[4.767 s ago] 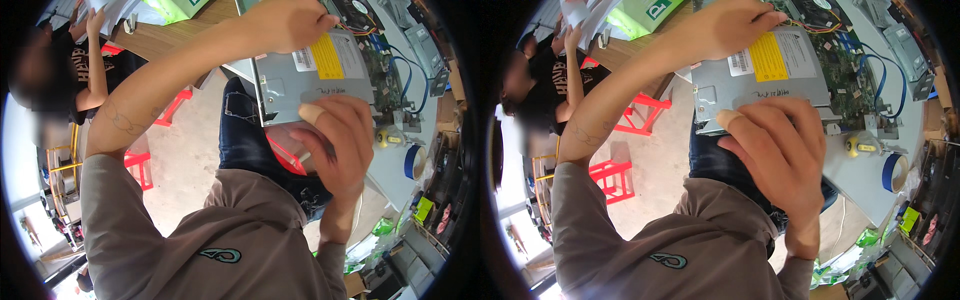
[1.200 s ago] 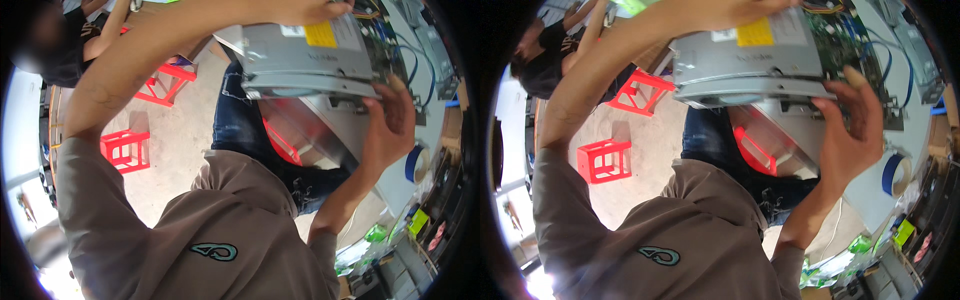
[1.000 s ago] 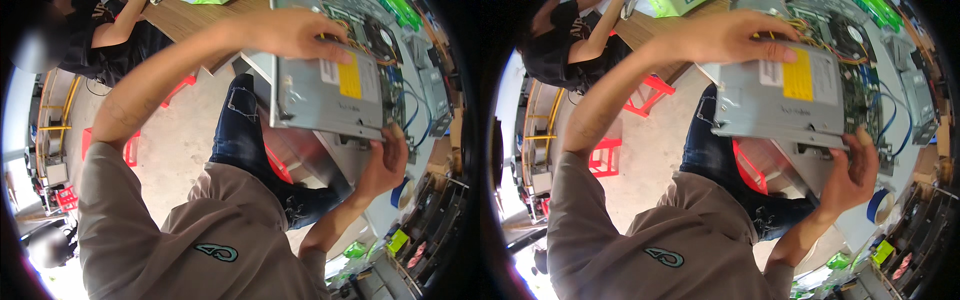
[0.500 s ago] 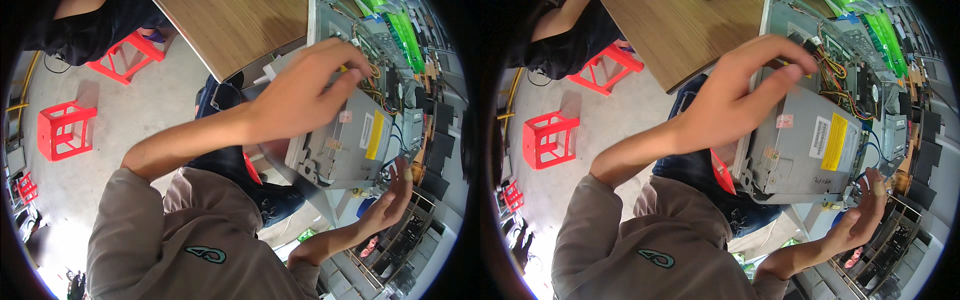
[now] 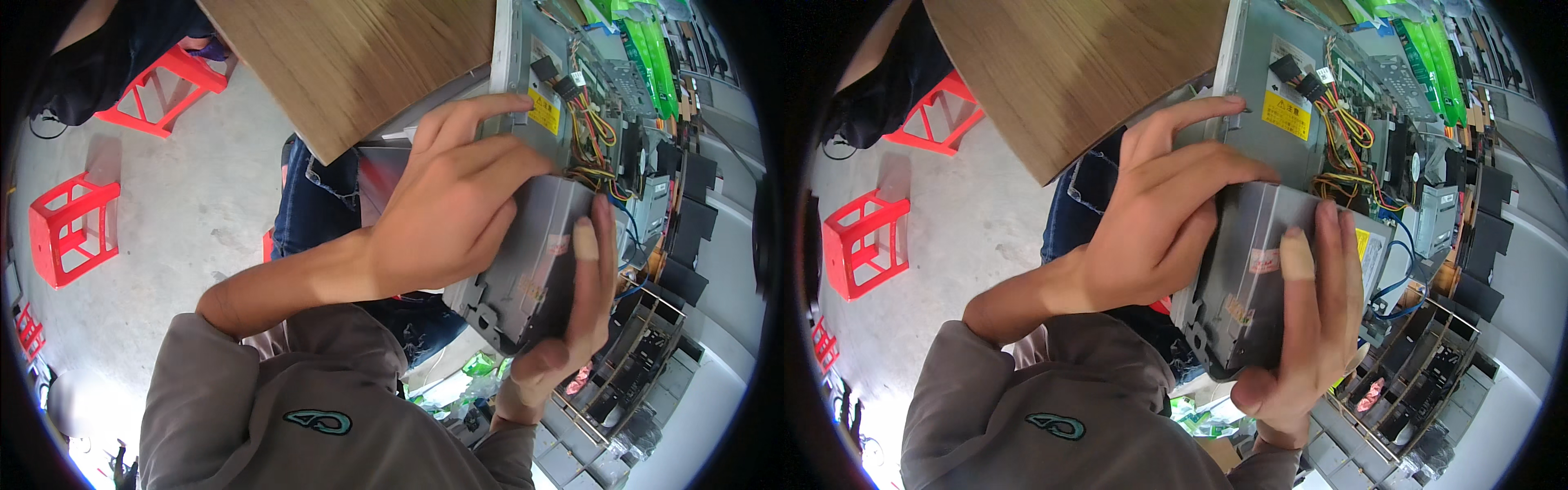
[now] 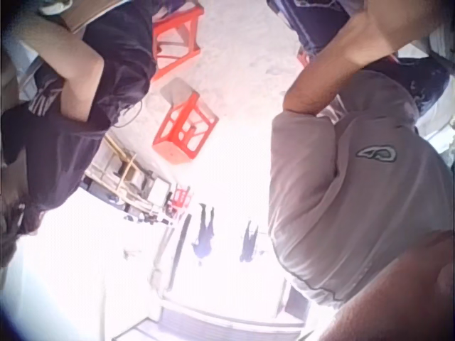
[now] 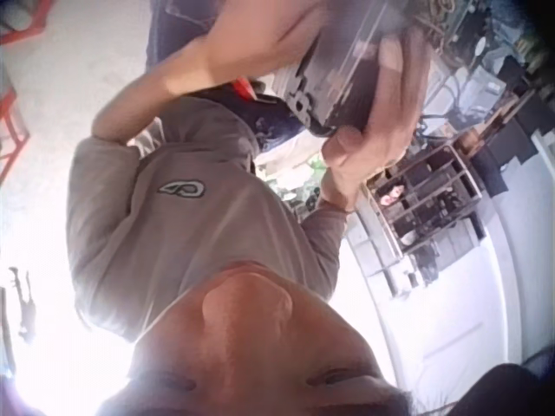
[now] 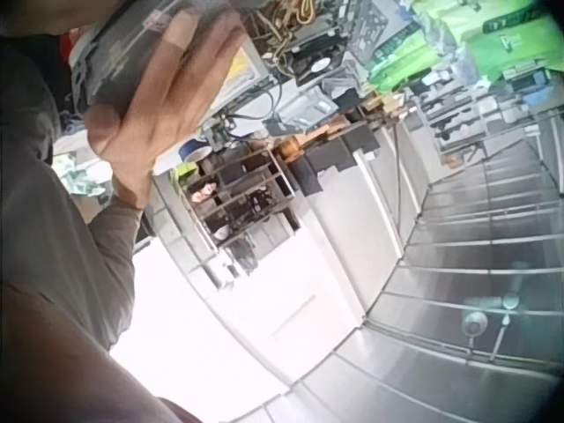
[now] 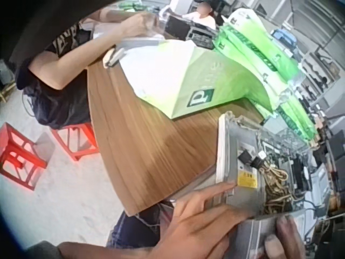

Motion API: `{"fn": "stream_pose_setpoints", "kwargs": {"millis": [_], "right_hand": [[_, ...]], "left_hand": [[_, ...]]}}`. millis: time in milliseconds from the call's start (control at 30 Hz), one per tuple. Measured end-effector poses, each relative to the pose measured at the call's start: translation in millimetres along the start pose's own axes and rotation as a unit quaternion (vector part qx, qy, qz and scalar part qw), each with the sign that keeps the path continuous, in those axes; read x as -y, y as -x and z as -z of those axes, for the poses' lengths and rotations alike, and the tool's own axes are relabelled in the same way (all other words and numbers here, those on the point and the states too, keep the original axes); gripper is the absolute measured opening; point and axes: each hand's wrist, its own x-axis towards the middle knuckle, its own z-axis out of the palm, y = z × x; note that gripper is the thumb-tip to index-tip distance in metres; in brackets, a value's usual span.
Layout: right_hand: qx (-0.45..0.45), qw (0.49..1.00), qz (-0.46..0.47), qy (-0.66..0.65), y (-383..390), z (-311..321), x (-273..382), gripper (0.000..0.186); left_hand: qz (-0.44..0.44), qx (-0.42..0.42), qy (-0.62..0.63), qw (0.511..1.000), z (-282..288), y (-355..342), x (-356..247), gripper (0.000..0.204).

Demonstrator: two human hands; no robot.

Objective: The person installs a power supply unit into a computer case by hand, connecting several internal power cables to the motherboard and components before securing the unit with a screwdriver.

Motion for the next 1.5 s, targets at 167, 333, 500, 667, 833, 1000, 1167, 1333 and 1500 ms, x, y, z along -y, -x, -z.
{"fn": "stream_pose_setpoints", "kwargs": {"millis": [167, 333, 500, 667, 833, 1000, 1167, 1333, 1500], "right_hand": [[0.012, 0.998, -0.004, -0.061, 7.5, -3.7, -1.0, 0.114], [-0.094, 0.987, 0.021, -0.131, 8.9, -22.2, -1.3, 0.099], [-0.110, 0.989, -0.011, -0.103, 10.2, -12.4, 4.0, 0.083], [-0.157, 0.968, -0.030, -0.192, -2.7, 11.7, -1.0, 0.053], [-0.077, 0.969, -0.159, -0.174, -9.6, 53.3, -64.3, 0.049], [0.024, 0.910, -0.174, -0.376, -18.8, 40.2, -97.8, 0.058], [-0.051, 0.887, -0.175, -0.425, -4.6, 27.5, -101.4, 0.060], [-0.040, 0.902, -0.200, -0.381, 2.6, 30.9, -104.4, 0.066], [-0.045, 0.855, -0.309, -0.414, -5.1, 32.5, -95.4, 0.073]], "left_hand": [[0.018, -0.014, -0.029, 0.999, -8.2, 1.7, 1.9, 0.032], [-0.036, -0.059, -0.085, 0.994, -17.1, 5.8, 10.7, 0.041], [-0.056, -0.039, -0.104, 0.992, -12.7, 2.4, 10.4, 0.042], [0.030, 0.043, -0.040, 0.998, 0.2, -2.9, -6.7, 0.038], [0.014, 0.071, 0.015, 0.997, 9.9, -14.5, -38.4, 0.045], [0.052, 0.011, 0.172, 0.984, -22.6, -16.8, -24.4, 0.034], [-0.003, -0.018, 0.217, 0.976, -26.3, -15.0, -11.4, 0.025], [0.033, -0.004, 0.192, 0.981, -25.9, -12.4, -11.6, 0.025], [0.033, -0.025, 0.213, 0.976, -33.1, -6.0, -11.8, 0.028]]}}
